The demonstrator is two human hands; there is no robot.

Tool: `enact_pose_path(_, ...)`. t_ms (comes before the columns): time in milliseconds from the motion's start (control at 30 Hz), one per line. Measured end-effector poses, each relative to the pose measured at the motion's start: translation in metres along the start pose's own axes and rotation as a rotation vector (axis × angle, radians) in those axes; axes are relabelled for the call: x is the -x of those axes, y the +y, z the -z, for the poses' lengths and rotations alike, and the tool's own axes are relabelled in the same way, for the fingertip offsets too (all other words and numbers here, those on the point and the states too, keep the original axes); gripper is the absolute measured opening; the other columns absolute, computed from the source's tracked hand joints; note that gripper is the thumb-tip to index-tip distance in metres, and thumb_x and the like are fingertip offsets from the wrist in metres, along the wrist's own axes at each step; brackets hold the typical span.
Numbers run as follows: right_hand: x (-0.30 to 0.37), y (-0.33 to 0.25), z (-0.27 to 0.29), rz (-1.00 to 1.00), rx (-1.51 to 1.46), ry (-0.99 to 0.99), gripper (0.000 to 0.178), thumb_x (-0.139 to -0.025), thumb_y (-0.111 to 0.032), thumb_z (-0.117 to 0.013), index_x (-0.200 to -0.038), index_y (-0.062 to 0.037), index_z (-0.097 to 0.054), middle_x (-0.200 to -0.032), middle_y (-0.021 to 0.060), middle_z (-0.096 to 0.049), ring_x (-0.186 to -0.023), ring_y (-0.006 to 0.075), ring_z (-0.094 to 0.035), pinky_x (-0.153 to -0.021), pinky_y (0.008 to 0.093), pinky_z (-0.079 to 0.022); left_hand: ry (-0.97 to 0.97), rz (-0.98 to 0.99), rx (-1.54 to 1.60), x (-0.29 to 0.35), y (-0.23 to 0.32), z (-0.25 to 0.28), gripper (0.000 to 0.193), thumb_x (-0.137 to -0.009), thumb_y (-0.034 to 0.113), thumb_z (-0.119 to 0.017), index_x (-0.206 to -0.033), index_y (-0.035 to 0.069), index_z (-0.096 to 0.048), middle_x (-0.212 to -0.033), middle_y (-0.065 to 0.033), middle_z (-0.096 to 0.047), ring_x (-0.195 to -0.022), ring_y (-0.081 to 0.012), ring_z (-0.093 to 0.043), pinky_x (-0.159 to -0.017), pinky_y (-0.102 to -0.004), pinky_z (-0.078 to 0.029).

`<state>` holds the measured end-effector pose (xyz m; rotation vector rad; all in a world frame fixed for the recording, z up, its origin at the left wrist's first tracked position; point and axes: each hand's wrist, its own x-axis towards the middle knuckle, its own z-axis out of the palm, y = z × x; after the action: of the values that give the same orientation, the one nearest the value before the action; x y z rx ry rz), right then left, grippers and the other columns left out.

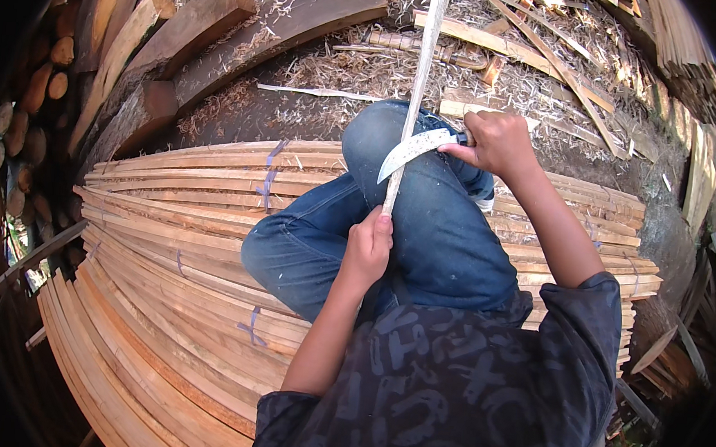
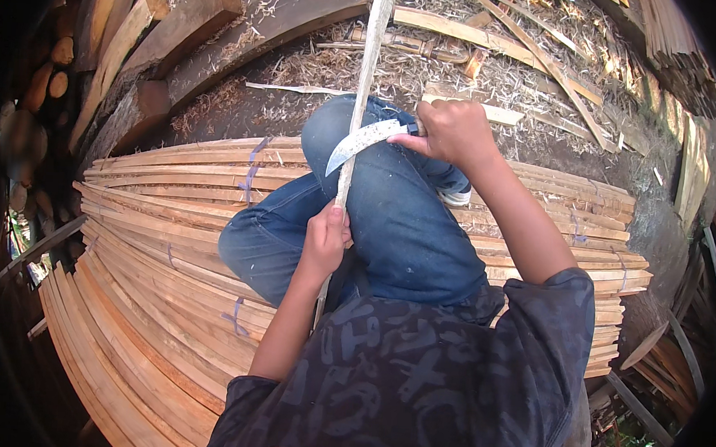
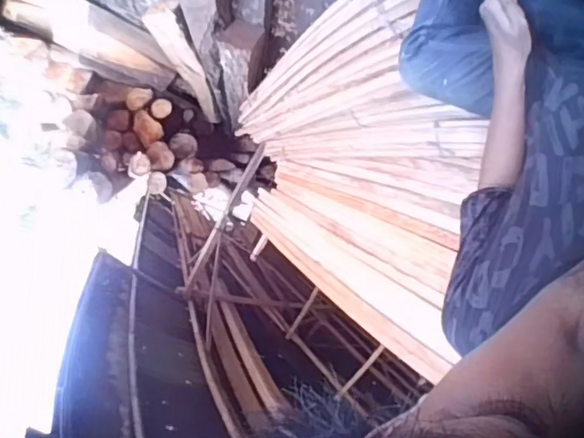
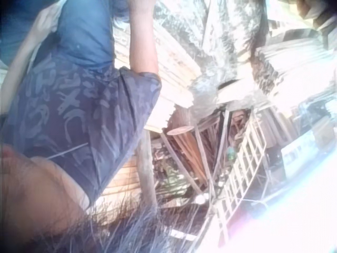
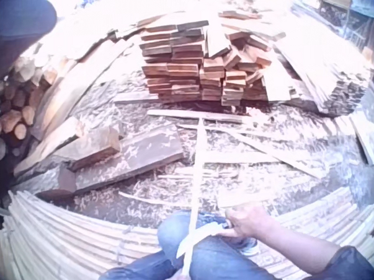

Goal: The person sits on the ground and uses a curved knife to shave thin strips from a long wooden stick. They hold the stick against their leg and repeatedly scrape the blade along its length to remove the outer layer.

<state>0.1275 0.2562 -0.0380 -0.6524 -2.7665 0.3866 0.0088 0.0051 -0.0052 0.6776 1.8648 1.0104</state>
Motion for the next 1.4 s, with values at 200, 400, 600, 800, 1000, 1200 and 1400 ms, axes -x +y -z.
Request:
enact_pose_path(200, -0.009, 0.005, -0.014, 0.036, 0.089, 0.244, 0.065, -0.068, -0.074, -0.061, -0.056, -0.012, -0.046, -0.05, 0.0017, -0.049, -0.041, 0.0182, -0.051, -0.04, 0.0312, -0.042, 0.003, 0.001, -0.038, 0.001, -0.003, 0.003, 0.046, -0.102, 0.038, -0.033, -0.076, 0.002, -0.046, -0.057, 0.0002, -0.039, -0.052, -0.0066, -0.039, -0.046, -0.024, -0.035)
enact_pose_path(400, 0.006, -0.002, -0.039, -0.138, 0.023, 0.259, 0.064, -0.071, -0.072, -0.058, -0.062, -0.009, -0.048, -0.054, 0.0052, -0.048, -0.048, 0.0233, -0.054, -0.044, 0.0359, -0.042, 0.005, -0.049, -0.035, -0.001, -0.006, 0.001, 0.046, -0.102, 0.037, -0.032, -0.075, 0.002, -0.046, -0.056, -0.0008, -0.04, -0.051, -0.0077, -0.041, -0.046, -0.025, -0.036)
enact_pose_path(600, 0.004, -0.01, -0.044, -0.16, -0.012, 0.278, 0.063, -0.071, -0.07, -0.06, -0.062, -0.0092, -0.048, -0.053, 0.0052, -0.048, -0.048, 0.0241, -0.054, -0.045, 0.036, -0.042, 0.025, -0.074, 0.007, 0.001, -0.007, 0.003, 0.046, -0.102, 0.039, -0.034, -0.075, 0.004, -0.045, -0.055, 0.0016, -0.037, -0.049, -0.0063, -0.038, -0.044, -0.0237, -0.032)
enact_pose_path(800, 0.022, -0.039, -0.033, -0.193, -0.217, 0.109, 0.051, -0.075, -0.057, -0.068, -0.061, -0.0094, -0.054, -0.05, 0.0038, -0.054, -0.046, 0.0231, -0.058, -0.045, 0.0343, -0.045, -0.018, -0.001, 0.164, 0.002, -0.023, 0.006, 0.046, -0.102, 0.041, -0.035, -0.073, 0.006, -0.042, -0.055, 0.0046, -0.032, -0.046, -0.0038, -0.032, -0.041, -0.0221, -0.025)
enact_pose_path(1000, 0.036, -0.047, -0.027, -0.111, -0.199, 0.082, 0.048, -0.075, -0.055, -0.069, -0.06, -0.0117, -0.053, -0.05, 0.0023, -0.054, -0.044, 0.0219, -0.057, -0.043, 0.0341, -0.045, -0.072, 0.076, 0.172, 0.002, -0.014, 0.011, 0.046, -0.101, 0.036, -0.037, -0.073, 0.001, -0.048, -0.056, -0.0051, -0.047, -0.05, -0.014, -0.051, -0.05, -0.0302, -0.041)
enact_pose_path(1200, 0.015, -0.034, -0.032, -0.259, 0.056, 0.246, 0.054, -0.074, -0.06, -0.066, -0.06, -0.0097, -0.052, -0.05, 0.0041, -0.053, -0.046, 0.0232, -0.057, -0.043, 0.036, -0.043, -0.012, -0.08, -0.045, 0.004, -0.004, 0.009, 0.04, -0.098, 0.031, -0.046, -0.078, -0.003, -0.049, -0.057, -0.0143, -0.047, -0.053, -0.0187, -0.05, -0.053, -0.0336, -0.041)
enact_pose_path(1400, 0.025, -0.048, -0.029, -0.234, -0.245, 0.103, 0.044, -0.079, -0.047, -0.069, -0.069, -0.0059, -0.057, -0.051, 0.0083, -0.053, -0.047, 0.027, -0.056, -0.046, 0.0371, -0.043, -0.033, -0.014, 0.081, 0.005, -0.018, 0.011, 0.035, -0.096, 0.029, -0.051, -0.083, -0.004, -0.052, -0.061, -0.0173, -0.047, -0.056, -0.0193, -0.045, -0.057, -0.0346, -0.041)
